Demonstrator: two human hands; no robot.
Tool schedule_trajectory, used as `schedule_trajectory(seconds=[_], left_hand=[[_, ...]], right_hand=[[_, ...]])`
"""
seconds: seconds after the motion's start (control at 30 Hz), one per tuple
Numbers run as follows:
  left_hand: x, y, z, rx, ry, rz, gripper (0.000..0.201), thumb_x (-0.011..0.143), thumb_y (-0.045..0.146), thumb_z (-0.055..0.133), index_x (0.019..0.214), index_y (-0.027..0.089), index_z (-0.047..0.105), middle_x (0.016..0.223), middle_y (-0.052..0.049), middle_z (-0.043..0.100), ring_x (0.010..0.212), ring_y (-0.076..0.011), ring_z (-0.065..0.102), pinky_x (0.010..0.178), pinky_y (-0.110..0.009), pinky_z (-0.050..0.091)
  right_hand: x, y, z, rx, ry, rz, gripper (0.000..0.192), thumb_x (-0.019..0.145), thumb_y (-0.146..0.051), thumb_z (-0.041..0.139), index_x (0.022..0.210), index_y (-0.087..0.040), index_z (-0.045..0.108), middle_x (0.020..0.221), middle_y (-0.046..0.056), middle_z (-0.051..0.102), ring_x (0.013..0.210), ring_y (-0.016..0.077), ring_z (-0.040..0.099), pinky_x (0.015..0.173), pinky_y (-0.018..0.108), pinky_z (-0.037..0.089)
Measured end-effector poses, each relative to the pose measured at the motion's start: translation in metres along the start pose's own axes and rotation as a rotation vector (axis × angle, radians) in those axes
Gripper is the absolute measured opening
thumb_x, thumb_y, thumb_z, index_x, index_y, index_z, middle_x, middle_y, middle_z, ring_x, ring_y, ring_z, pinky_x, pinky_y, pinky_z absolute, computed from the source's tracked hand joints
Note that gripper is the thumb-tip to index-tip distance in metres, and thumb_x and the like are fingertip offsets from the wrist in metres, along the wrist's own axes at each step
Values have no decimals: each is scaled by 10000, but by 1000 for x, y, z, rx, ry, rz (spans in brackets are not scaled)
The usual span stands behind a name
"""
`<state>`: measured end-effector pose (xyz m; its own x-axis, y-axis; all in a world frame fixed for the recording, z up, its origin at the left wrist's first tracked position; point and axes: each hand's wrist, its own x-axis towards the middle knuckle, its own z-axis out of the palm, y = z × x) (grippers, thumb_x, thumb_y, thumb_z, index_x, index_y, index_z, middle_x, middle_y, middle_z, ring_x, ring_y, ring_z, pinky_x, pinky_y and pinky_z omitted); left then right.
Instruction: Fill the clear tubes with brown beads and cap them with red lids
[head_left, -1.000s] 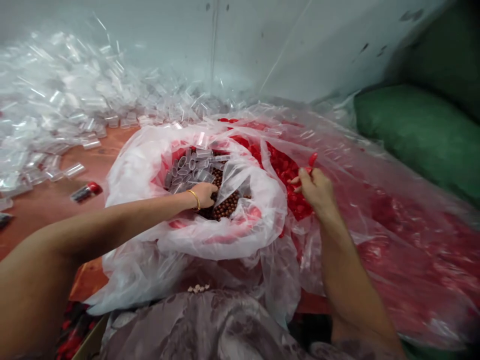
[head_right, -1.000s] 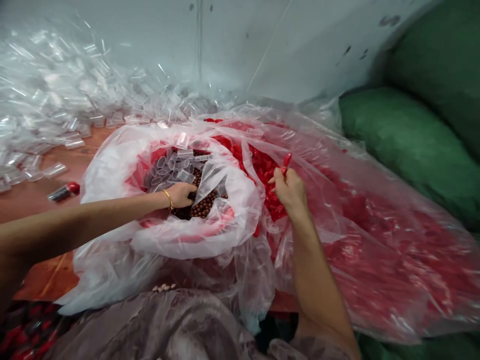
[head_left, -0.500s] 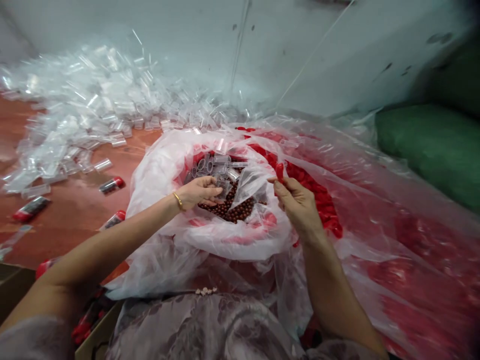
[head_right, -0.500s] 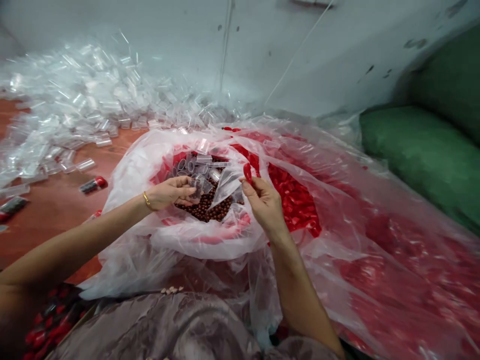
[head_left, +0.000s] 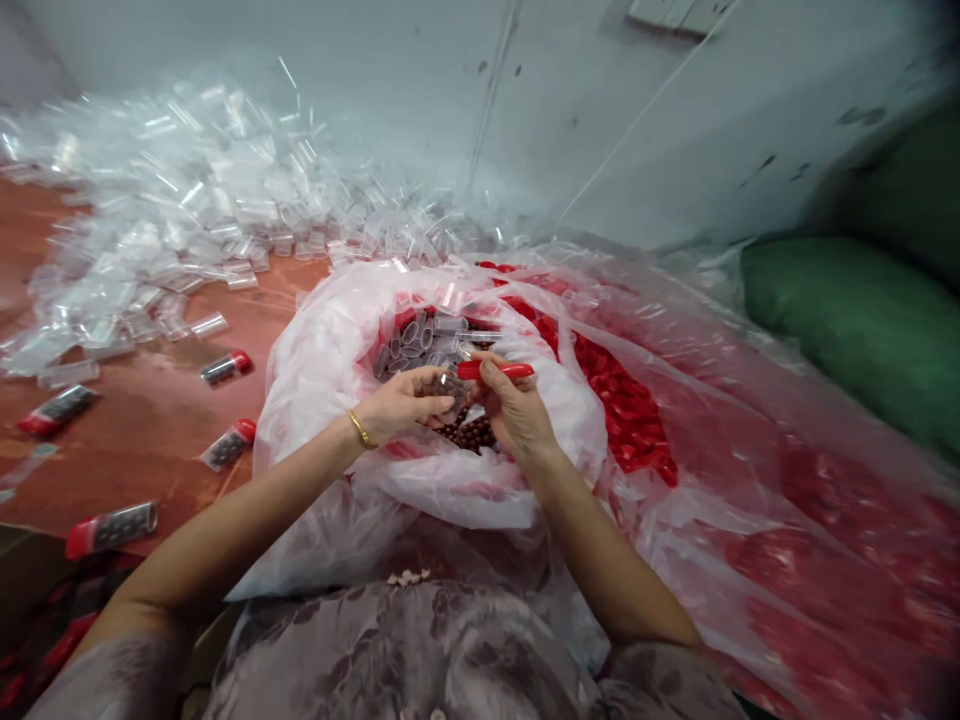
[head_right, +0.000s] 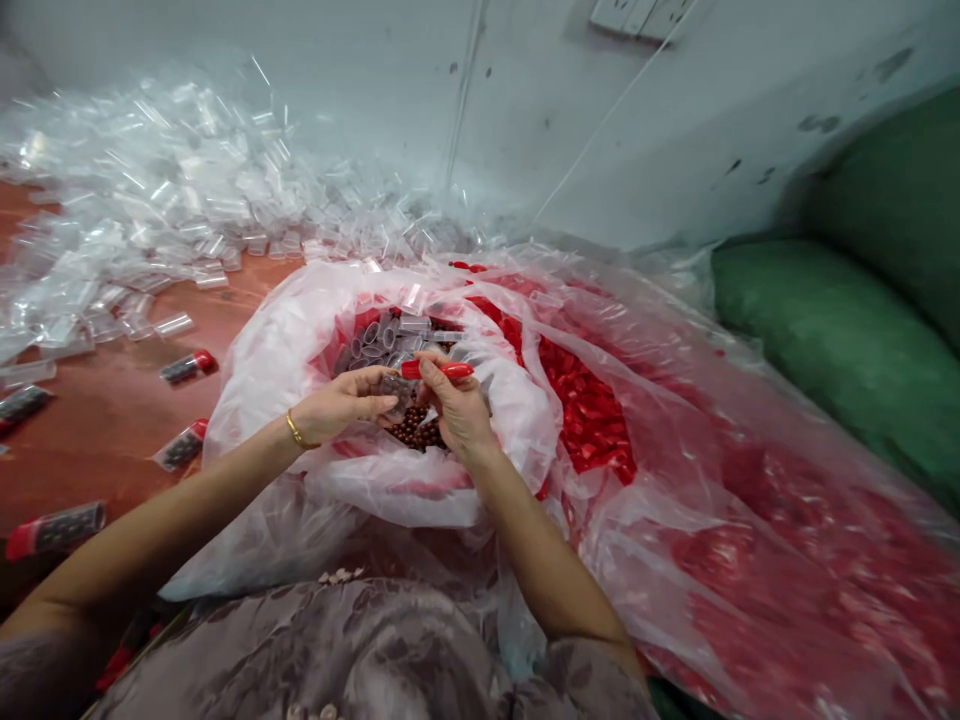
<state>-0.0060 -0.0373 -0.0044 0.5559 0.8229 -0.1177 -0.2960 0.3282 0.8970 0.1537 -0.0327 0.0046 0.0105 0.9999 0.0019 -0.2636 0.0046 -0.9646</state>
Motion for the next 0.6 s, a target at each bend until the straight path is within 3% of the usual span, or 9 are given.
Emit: schedule_trajectory(seconds=[0.1,0.4,0.53,0.6], left_hand=[[-2,-4,1,20,43,76,487,619,376,798,985,130,592,806,-12,634,662,-79,558,658,-228,454],[0,-8,5,152,-67,184,441,683,409,741,985,126,592,890,-37,609,794,-116,543,752,-243,432],[-2,-9,6,186,-26,198,442,711,456,702,977,129,572,863,-29,578,783,-114,519,743,-238,426],[-2,-10,7,212,10,215,430,729,458,680,986,134,561,848,-23,564,766,-110,506,740,-237,426]], right_hand=[[-9,3,-5,-61,-35,-26,320,599,-421,763,838,-218,700,548,-50,607,483,90,519,526,247,439],[-20,-2,-30,-490,-75,-222,246,706,-386,689,875,-207,707,749,25,714,614,161,641,617,314,532],[-20,-8,-30,-733,-41,-530,182,745,-290,668,910,-225,708,868,45,721,764,179,656,739,331,526],[-18,-17,-29,-826,-100,-643,161,738,-240,675,894,-227,711,843,37,718,748,168,646,736,316,514]])
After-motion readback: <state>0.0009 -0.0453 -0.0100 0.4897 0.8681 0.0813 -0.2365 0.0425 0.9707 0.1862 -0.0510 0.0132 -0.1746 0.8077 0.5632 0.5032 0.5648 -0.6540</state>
